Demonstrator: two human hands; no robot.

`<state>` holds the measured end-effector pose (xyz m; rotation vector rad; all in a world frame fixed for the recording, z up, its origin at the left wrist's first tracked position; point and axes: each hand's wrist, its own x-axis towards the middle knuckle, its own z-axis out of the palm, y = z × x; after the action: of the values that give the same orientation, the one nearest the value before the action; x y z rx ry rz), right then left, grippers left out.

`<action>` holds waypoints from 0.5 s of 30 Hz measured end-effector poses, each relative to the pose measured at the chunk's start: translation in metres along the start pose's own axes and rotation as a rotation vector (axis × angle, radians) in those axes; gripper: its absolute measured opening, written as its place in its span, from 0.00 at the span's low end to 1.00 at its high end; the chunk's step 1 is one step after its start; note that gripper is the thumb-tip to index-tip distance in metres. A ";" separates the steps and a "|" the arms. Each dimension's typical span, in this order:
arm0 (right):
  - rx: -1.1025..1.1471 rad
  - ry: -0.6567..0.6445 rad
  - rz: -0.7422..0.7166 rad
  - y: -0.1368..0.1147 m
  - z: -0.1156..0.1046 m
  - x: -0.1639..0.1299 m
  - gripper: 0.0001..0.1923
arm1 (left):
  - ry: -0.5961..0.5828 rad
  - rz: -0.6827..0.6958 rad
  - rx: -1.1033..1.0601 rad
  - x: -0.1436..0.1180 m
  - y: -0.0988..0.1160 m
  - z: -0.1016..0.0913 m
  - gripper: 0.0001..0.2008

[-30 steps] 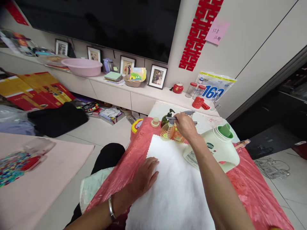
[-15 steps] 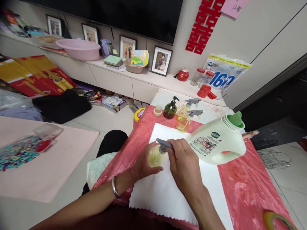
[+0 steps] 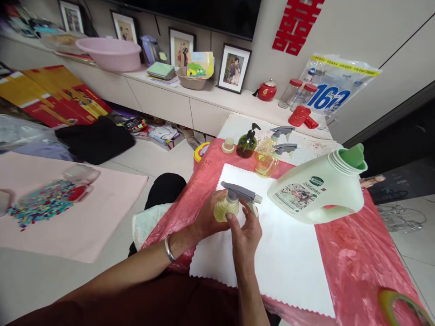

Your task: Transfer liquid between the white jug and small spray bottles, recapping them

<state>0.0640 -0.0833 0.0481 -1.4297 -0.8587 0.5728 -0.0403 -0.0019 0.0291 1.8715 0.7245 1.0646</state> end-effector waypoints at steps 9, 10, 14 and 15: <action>-0.144 0.070 -0.034 0.000 0.025 0.009 0.30 | -0.104 0.046 0.048 0.003 0.004 -0.001 0.16; -0.147 0.064 -0.039 -0.001 0.026 0.009 0.29 | -0.104 0.046 0.043 0.004 0.006 -0.002 0.16; -0.096 0.017 -0.069 -0.004 0.026 0.010 0.28 | -0.097 0.046 0.039 0.006 0.010 -0.004 0.17; -0.072 -0.003 -0.073 -0.004 0.024 0.012 0.27 | -0.102 0.043 0.037 0.006 0.010 -0.004 0.17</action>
<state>0.0519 -0.0599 0.0527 -1.4566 -0.9388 0.4931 -0.0401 -0.0002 0.0418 1.9656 0.6522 0.9809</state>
